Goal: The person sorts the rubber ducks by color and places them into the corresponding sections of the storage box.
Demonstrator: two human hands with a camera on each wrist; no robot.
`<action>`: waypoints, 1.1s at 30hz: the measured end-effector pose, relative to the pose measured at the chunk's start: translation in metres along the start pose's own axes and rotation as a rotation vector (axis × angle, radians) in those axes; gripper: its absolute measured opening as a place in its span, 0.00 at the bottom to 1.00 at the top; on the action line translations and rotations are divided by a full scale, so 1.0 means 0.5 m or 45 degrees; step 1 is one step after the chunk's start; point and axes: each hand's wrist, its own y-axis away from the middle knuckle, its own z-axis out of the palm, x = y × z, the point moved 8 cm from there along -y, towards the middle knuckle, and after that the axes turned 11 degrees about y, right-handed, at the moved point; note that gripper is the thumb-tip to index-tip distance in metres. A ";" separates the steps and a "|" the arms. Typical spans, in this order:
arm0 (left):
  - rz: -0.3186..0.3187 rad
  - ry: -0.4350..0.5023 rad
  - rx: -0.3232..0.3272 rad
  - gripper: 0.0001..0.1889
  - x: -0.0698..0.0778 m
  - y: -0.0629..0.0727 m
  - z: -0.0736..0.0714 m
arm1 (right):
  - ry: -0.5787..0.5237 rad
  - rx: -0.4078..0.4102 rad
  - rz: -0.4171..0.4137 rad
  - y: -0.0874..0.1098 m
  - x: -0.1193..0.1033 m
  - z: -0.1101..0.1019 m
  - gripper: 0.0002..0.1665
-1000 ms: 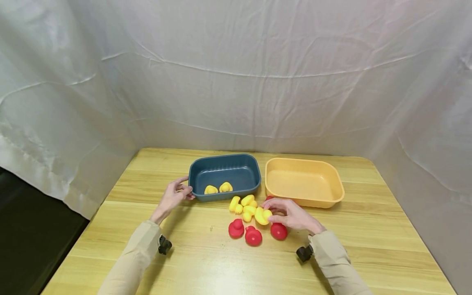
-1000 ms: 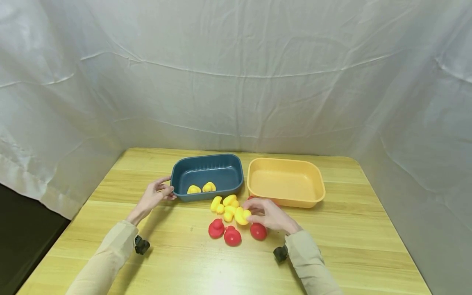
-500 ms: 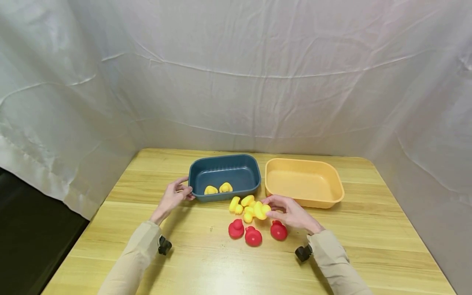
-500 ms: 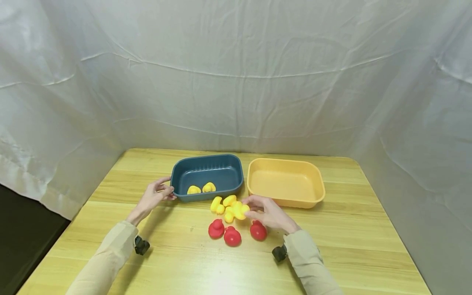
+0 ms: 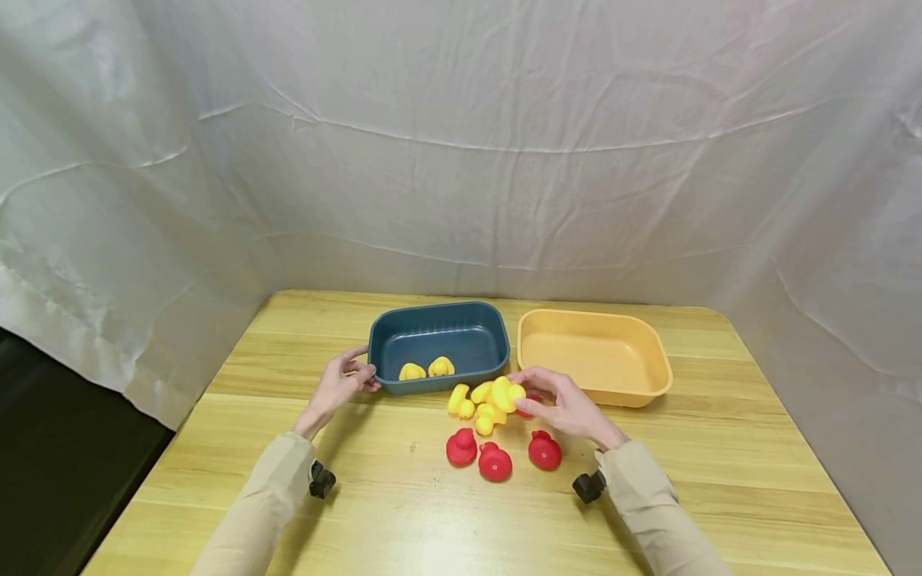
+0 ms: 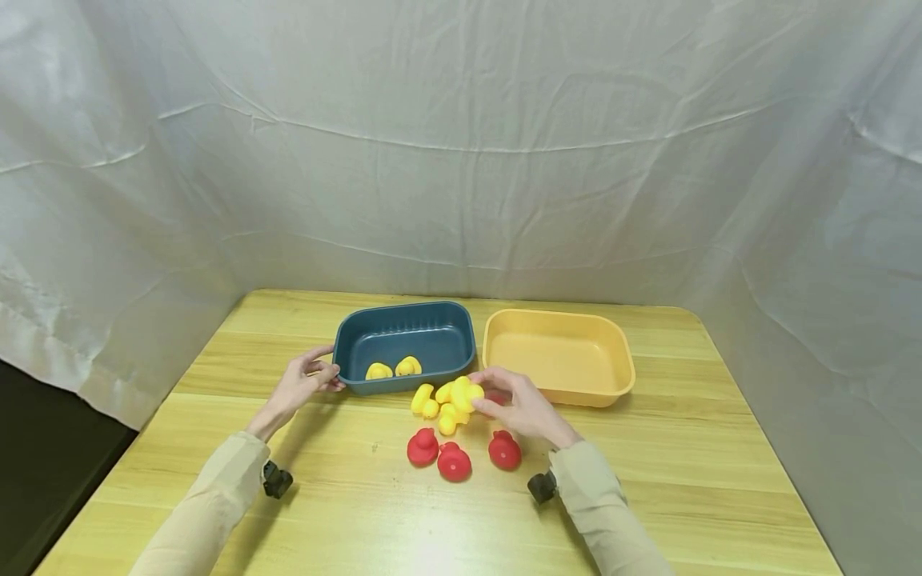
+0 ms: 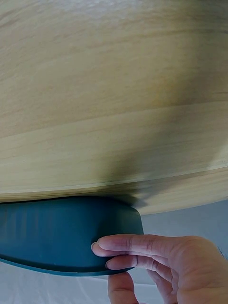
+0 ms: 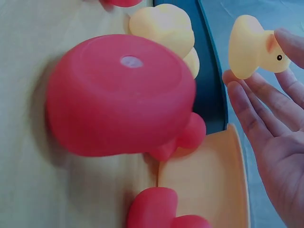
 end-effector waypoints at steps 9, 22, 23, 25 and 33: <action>0.007 -0.004 -0.001 0.30 0.002 0.000 0.000 | 0.082 0.029 -0.014 -0.025 -0.020 -0.013 0.20; -0.002 -0.005 -0.002 0.30 0.000 0.000 0.000 | 0.083 0.052 -0.003 -0.064 -0.030 -0.030 0.20; 0.000 -0.006 -0.003 0.30 0.000 0.000 0.000 | 0.083 0.054 0.002 -0.066 -0.031 -0.032 0.20; 0.003 -0.006 -0.003 0.30 0.000 0.001 0.000 | 0.085 0.059 0.018 -0.072 -0.031 -0.035 0.21; 0.003 -0.003 -0.002 0.30 -0.001 0.000 0.000 | 0.107 0.067 0.031 -0.093 -0.033 -0.045 0.20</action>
